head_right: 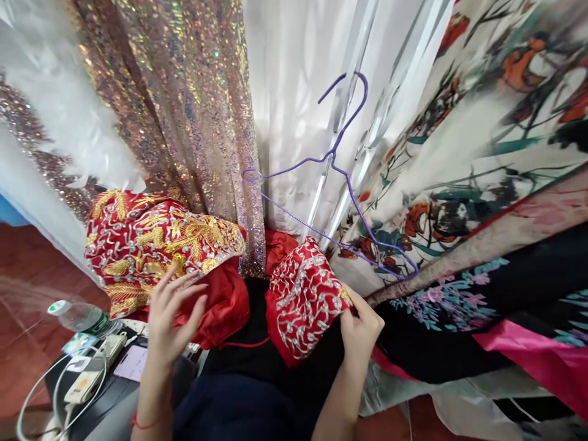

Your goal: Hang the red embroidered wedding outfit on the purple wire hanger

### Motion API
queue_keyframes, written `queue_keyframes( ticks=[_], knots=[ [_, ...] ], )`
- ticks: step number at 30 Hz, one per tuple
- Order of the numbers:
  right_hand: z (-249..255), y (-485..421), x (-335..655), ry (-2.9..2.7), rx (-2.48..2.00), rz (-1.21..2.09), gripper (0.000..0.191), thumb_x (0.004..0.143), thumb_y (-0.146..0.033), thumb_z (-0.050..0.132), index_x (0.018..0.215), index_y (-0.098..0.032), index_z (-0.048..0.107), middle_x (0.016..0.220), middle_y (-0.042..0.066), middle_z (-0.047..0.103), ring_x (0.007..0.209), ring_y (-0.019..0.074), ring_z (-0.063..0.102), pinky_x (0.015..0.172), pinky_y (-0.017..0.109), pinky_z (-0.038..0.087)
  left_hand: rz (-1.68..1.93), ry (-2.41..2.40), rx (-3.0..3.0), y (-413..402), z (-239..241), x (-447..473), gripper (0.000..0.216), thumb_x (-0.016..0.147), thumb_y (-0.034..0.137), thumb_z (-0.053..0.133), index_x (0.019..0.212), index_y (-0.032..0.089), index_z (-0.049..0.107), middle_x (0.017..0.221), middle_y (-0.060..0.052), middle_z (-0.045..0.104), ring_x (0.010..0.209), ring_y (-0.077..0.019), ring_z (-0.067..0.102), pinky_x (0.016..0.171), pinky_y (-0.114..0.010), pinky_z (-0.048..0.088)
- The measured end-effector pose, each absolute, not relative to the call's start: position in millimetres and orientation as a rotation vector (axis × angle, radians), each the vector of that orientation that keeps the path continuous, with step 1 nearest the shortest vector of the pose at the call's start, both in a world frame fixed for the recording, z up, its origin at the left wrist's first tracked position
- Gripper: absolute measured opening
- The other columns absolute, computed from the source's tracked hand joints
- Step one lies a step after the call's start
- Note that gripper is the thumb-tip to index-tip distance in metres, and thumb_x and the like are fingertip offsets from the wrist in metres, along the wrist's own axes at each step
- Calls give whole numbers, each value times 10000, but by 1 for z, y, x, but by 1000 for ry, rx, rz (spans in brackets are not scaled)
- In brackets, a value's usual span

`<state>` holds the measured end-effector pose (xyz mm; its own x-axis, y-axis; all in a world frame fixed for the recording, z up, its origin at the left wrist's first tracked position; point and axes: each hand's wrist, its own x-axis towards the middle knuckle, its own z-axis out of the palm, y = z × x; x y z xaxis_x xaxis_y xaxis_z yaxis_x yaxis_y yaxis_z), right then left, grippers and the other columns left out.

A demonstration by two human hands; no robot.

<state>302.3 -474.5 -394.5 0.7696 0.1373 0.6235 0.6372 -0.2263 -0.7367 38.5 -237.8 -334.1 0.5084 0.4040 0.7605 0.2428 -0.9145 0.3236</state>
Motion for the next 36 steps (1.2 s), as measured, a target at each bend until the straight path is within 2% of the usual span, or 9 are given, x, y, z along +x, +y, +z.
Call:
queue_keyframes(
  ticks=[6,10,12,15,20,26,30,33,36],
  knots=[
    [-394,-458,291,-647,-1751,-534,283,783,-219,592,945,-168,819,926,82,807,815,256,768,778,340,606,1012,299,2585,-275,-344,53,261,932,148,589,1164,263,625,1284,-85,653,1217,-208,626,1027,-374,525],
    [-404,-451,292,-404,-1630,-551,284,760,-237,615,946,-143,806,918,106,799,834,270,751,819,379,588,420,409,2640,-285,-371,68,1034,714,198,807,1571,216,228,1598,-222,357,1490,-350,361,1142,-509,438],
    [-409,-453,297,-262,-1538,-581,296,742,-269,635,950,-131,795,895,106,790,811,269,735,798,392,584,240,579,2706,-291,-397,85,1350,536,113,871,1604,134,45,1634,-320,190,1528,-451,198,1142,-608,392],
    [-415,-461,306,-170,-1473,-597,290,698,-320,692,897,-130,784,851,96,779,776,269,713,752,391,578,372,509,2768,-296,-427,118,1093,686,66,752,1597,140,152,1637,-287,229,1531,-396,238,1156,-572,383],
    [-419,-473,319,-161,-1504,-495,297,713,-319,657,912,-130,769,851,96,775,783,263,698,776,403,567,611,135,2599,-279,-411,167,388,931,98,473,1245,236,653,1250,-106,714,1221,-233,650,1072,-433,480],
    [-418,-493,340,-487,-1659,23,302,692,-286,648,943,-156,752,919,93,785,852,256,720,821,395,582,752,390,2391,-256,-324,207,291,997,222,392,1165,206,630,970,-70,755,828,-191,725,781,-272,493],
    [-400,-502,327,-810,-1659,327,455,801,-282,640,1248,-201,634,1141,95,749,973,208,720,877,356,588,840,421,2421,-265,-274,233,207,988,298,481,1005,217,671,786,-29,711,712,-180,667,697,-251,419],
    [-369,-502,300,-937,-1801,108,548,878,-259,594,1415,-230,483,1363,125,631,1173,216,653,941,368,568,886,396,2412,-275,-254,245,220,984,300,500,950,207,697,742,-18,696,653,-159,620,668,-247,391],
    [-329,-491,269,-876,-1810,-411,450,887,-159,534,1330,-234,536,1321,134,618,1238,266,589,1007,458,509,856,308,2376,-279,-242,249,221,961,292,535,910,198,729,784,-27,731,671,-153,625,698,-251,413]
  ],
)
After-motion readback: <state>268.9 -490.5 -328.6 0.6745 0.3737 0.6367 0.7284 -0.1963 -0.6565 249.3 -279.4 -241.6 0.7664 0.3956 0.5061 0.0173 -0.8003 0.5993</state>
